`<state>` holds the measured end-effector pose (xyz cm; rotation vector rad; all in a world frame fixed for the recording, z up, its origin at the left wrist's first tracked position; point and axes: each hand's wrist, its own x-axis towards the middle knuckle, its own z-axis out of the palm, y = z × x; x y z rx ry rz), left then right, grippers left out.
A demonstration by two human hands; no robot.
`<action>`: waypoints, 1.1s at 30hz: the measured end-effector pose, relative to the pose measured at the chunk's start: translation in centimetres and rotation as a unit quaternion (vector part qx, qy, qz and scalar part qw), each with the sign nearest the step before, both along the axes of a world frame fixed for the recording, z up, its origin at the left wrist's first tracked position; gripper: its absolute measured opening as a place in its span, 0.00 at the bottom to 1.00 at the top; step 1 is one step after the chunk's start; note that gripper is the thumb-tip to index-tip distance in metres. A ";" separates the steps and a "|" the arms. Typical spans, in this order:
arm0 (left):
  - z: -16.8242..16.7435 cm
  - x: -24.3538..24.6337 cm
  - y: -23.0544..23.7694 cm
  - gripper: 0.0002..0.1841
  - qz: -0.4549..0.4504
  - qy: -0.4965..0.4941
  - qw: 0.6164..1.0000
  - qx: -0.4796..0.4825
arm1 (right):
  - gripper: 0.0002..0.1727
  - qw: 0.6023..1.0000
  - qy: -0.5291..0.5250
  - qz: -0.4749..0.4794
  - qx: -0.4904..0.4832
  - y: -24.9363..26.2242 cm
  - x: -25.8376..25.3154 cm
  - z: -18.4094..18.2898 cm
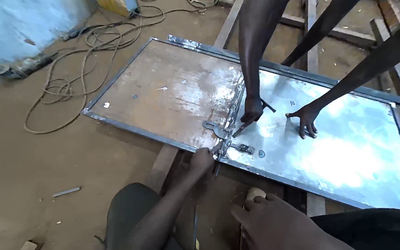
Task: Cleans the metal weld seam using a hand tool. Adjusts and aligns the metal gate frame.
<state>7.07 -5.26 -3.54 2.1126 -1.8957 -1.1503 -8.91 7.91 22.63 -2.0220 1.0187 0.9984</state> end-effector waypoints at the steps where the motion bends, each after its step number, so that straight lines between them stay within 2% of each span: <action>1: 0.2 0.0 0.0 0.22 0.003 0.007 1.000 0.000 | 0.27 1.000 -0.003 0.004 -0.002 0.0 0.0 -0.1; 3: 1.9 0.1 2.3 0.22 0.022 0.039 0.999 0.002 | 0.27 1.000 -0.022 0.004 -0.004 0.2 -0.1 -0.1; 5: 2.4 0.3 3.5 0.22 0.032 0.026 0.999 -0.003 | 0.28 0.999 -0.031 0.001 -0.009 0.1 -0.3 0.3; 10: -1.2 -0.3 -1.2 0.24 0.031 -0.009 0.999 -0.016 | 0.26 0.999 -0.022 -0.001 -0.027 0.6 -0.6 0.0; 12: -0.9 -0.2 -1.4 0.24 0.022 -0.015 1.000 -0.007 | 0.26 1.000 -0.021 -0.002 -0.006 0.5 -0.5 -0.1; 14: 0.6 0.5 0.4 0.25 0.017 -0.018 1.000 0.017 | 0.26 0.999 -0.039 -0.001 -0.006 0.7 -0.8 -0.2; 16: 1.5 1.2 2.2 0.24 0.018 -0.011 1.000 0.001 | 0.27 0.999 -0.048 -0.010 -0.022 0.5 -1.0 0.1; 20: 0.9 -0.7 1.7 0.24 0.008 -0.009 1.000 -0.013 | 0.25 1.000 -0.015 -0.018 -0.017 0.3 -0.6 0.1; 22: 0.3 -2.0 0.7 0.25 0.013 -0.008 0.999 -0.029 | 0.21 0.999 -0.043 -0.023 -0.013 0.2 -0.3 0.1; 25: 0.6 -2.2 1.5 0.25 0.008 -0.057 0.998 0.017 | 0.22 0.997 -0.079 -0.024 -0.009 0.2 -0.2 0.1; 28: 2.2 -1.9 2.4 0.25 -0.030 -0.139 0.987 0.069 | 0.24 0.998 -0.055 -0.041 -0.016 0.0 -0.5 0.1; 30: 1.6 -2.4 2.1 0.24 -0.035 -0.156 0.986 0.052 | 0.23 0.998 -0.025 -0.054 -0.029 0.3 -0.5 -0.2; 33: 0.7 -3.0 1.6 0.22 -0.028 -0.124 0.992 -0.006 | 0.22 0.998 -0.047 -0.034 -0.029 0.6 -0.1 -0.7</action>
